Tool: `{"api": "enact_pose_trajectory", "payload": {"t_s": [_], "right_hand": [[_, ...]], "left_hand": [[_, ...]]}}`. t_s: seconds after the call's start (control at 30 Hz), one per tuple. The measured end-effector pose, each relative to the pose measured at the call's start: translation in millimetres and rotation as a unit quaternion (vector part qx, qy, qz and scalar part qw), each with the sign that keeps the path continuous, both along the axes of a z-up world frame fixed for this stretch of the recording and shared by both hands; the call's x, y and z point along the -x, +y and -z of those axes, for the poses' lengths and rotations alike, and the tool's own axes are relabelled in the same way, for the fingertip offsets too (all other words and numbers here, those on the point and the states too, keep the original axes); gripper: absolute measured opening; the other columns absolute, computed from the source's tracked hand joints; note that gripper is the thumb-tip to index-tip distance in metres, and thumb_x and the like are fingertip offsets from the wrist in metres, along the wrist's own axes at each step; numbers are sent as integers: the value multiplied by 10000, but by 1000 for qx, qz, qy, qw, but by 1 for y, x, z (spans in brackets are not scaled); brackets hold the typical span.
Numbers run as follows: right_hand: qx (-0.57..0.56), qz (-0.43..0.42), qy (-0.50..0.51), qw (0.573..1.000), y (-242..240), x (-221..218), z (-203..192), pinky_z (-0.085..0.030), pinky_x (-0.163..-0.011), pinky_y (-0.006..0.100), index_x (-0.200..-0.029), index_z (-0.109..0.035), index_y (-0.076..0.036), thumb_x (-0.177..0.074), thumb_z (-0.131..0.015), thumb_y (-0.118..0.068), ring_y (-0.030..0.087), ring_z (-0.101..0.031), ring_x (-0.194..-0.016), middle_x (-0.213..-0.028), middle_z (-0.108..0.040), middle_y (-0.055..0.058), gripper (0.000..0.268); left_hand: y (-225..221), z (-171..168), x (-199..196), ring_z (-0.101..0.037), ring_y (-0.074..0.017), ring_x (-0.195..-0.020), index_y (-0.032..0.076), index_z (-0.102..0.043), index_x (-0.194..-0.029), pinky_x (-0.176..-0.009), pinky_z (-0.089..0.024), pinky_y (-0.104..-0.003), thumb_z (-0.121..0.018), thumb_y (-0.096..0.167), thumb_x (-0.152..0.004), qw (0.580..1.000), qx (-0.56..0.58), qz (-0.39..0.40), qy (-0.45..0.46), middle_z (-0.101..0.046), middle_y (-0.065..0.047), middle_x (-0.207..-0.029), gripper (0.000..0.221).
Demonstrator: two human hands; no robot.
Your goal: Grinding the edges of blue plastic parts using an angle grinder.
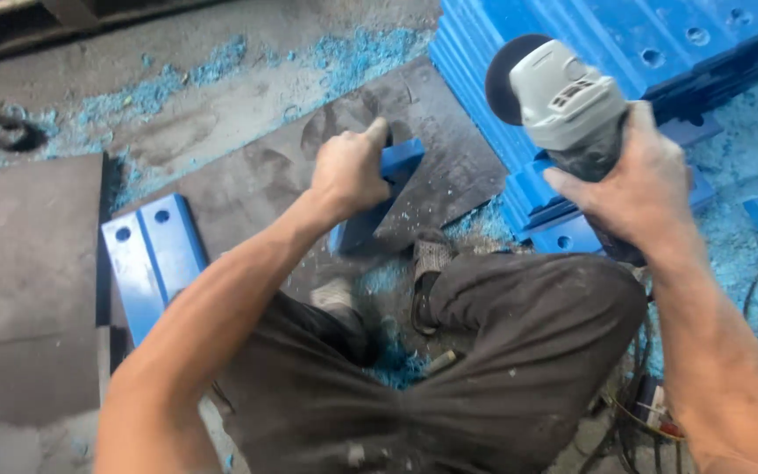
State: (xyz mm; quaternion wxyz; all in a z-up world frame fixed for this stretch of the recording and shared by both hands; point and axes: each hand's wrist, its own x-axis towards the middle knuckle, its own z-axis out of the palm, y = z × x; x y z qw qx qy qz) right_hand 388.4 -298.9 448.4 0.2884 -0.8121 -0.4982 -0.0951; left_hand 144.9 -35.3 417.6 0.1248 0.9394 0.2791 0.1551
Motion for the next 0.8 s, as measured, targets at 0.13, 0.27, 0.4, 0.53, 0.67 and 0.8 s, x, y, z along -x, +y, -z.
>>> {"api": "enact_pose_trajectory", "payload": {"t_s": [0.13, 0.27, 0.4, 0.53, 0.67, 0.8], "right_hand": [[-1, -22, 12, 1000, -36, 9, -18, -577, -925, 474, -1256, -526, 29, -785, -935, -420, 399, -725, -1083, -1149, -713, 252, 769], [30, -43, 21, 998, -49, 19, -28, -578, -932, 449, -1279, -525, 47, -786, -943, -344, 360, -727, -1097, -1170, -712, 248, 755], [20, -132, 100, 986, -42, 12, -16, -574, -1002, 413, -1324, -457, 70, -834, -911, -214, 289, -700, -1124, -1228, -666, 227, 726], [30, -200, 135, 970, -23, 14, -7, -564, -1053, 397, -1355, -393, 93, -866, -885, -135, 275, -677, -1177, -1263, -630, 233, 730], [39, -243, 145, 958, 5, 36, -18, -556, -1052, 370, -1332, -392, 81, -887, -877, -193, 260, -673, -1196, -1274, -627, 226, 713], [127, -193, 12, 973, 27, 82, -55, -576, -917, 398, -1250, -471, 82, -797, -912, -303, 293, -712, -1056, -1160, -682, 250, 741]], "left_hand": [[-25, 16, 16, -691, -473, -822, 86, -599, -1066, -743, -547, -565, -738, 108, -670, 998, 6, -69, 5, -716, -253, -850, 420], [-38, 13, 63, -702, -451, -831, 48, -638, -992, -749, -554, -533, -801, 165, -725, 988, 4, -104, -114, -721, -245, -854, 335], [-40, 34, 108, -757, -233, -843, 16, -678, -1031, -790, -595, -362, -870, 188, -704, 938, 196, -130, -254, -752, -152, -888, 415], [-45, 62, 124, -700, -157, -961, 30, -694, -1131, -904, -586, -312, -888, 127, -815, 867, 226, -77, -437, -752, -112, -1023, 384], [-48, 77, 105, -742, -194, -987, 64, -639, -1226, -886, -598, -323, -849, 166, -802, 876, 214, -98, -422, -759, -102, -1095, 484], [-43, 103, 89, -672, -353, -1030, 89, -666, -1257, -935, -555, -425, -834, 156, -762, 935, 116, -112, -317, -711, -157, -1109, 527]]}}
